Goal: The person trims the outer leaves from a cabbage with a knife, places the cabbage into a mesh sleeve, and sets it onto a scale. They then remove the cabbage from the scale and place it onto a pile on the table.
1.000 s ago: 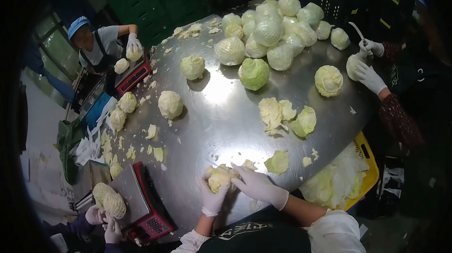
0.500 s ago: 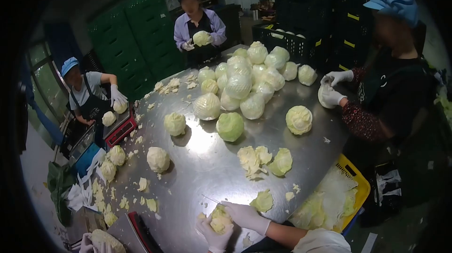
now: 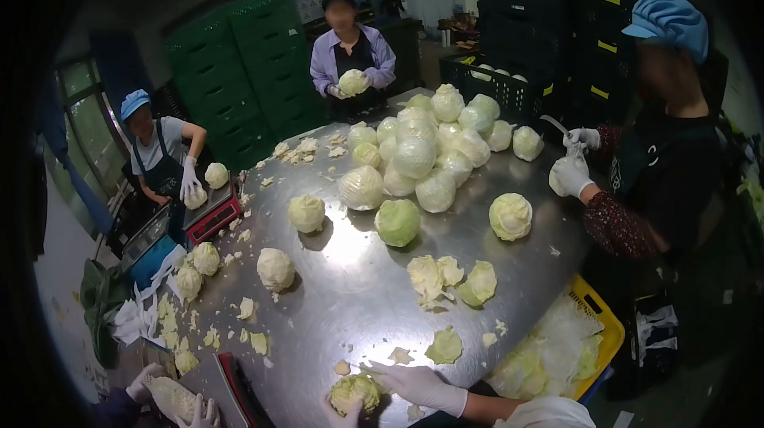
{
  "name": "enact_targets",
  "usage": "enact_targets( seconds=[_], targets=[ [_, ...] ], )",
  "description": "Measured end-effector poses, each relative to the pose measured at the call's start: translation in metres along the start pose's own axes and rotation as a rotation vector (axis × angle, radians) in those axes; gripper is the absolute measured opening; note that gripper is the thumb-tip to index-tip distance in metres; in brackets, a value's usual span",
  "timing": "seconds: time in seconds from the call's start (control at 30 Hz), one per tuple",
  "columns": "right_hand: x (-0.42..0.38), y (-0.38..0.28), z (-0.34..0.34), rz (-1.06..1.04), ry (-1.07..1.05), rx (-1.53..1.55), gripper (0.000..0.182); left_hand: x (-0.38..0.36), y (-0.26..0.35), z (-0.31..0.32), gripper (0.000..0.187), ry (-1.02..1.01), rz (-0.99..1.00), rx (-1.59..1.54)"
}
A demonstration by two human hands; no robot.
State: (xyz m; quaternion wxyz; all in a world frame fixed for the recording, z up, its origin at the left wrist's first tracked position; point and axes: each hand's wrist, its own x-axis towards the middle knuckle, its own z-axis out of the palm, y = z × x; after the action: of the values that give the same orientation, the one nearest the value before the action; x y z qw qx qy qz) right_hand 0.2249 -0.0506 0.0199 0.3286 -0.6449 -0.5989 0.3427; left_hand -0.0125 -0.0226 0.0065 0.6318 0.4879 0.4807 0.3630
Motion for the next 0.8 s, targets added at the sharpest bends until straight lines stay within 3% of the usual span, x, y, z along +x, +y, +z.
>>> enact_targets(
  seconds=[0.03, 0.1, 0.17, 0.23, 0.27, 0.33, 0.4, 0.47, 0.5, 0.57, 0.6, 0.67, 0.8],
  targets=[
    [0.001, 0.015, 0.001, -0.008, 0.002, -0.008, 0.044, 0.003, 0.0, 0.0, 0.066, -0.004, 0.007, -0.017],
    [0.006, 0.07, -0.01, 0.182, 0.203, 0.154, 0.047, 0.007, -0.003, -0.003, 0.065, -0.017, 0.005, -0.044],
    [0.006, 0.111, -0.044, 0.481, 0.301, 0.305, 0.056, 0.014, -0.002, -0.004, 0.064, -0.04, 0.014, -0.059],
    [-0.008, 0.073, -0.093, 0.22, 0.525, -0.241, 0.067, 0.021, -0.003, -0.002, 0.063, -0.081, 0.028, -0.059],
    [-0.014, 0.057, -0.098, 0.218, 0.524, -0.245, 0.067, 0.025, -0.005, 0.003, 0.063, -0.112, 0.037, -0.05],
    [-0.015, 0.025, -0.095, 0.462, 0.507, -0.394, 0.075, 0.034, -0.009, 0.018, 0.063, -0.185, 0.074, -0.019],
    [-0.014, 0.007, -0.076, 0.289, 0.372, -0.242, 0.08, 0.038, -0.011, 0.031, 0.063, -0.219, 0.095, -0.005],
    [-0.009, 0.017, -0.042, 0.026, 0.118, -0.053, 0.076, 0.04, 0.0, 0.048, 0.059, -0.182, 0.467, 0.7],
    [-0.005, 0.016, -0.032, 0.025, 0.125, -0.051, 0.076, 0.033, 0.022, 0.059, 0.057, -0.092, 0.716, 0.914],
    [0.003, 0.012, -0.018, 0.073, -0.216, 0.037, 0.071, 0.036, 0.02, 0.059, 0.057, -0.271, 0.576, 0.785],
    [0.004, 0.021, -0.011, 0.072, -0.213, 0.038, 0.071, 0.038, 0.016, 0.059, 0.058, -0.085, 0.742, 0.906],
    [0.012, 0.045, 0.0, -0.044, -0.123, 0.091, 0.061, 0.039, 0.017, 0.056, 0.059, -0.095, 0.752, 0.877],
    [0.02, 0.047, -0.014, -0.049, -0.172, 0.047, 0.05, 0.037, 0.019, 0.058, 0.066, -0.143, 0.753, 0.908]
  ],
)
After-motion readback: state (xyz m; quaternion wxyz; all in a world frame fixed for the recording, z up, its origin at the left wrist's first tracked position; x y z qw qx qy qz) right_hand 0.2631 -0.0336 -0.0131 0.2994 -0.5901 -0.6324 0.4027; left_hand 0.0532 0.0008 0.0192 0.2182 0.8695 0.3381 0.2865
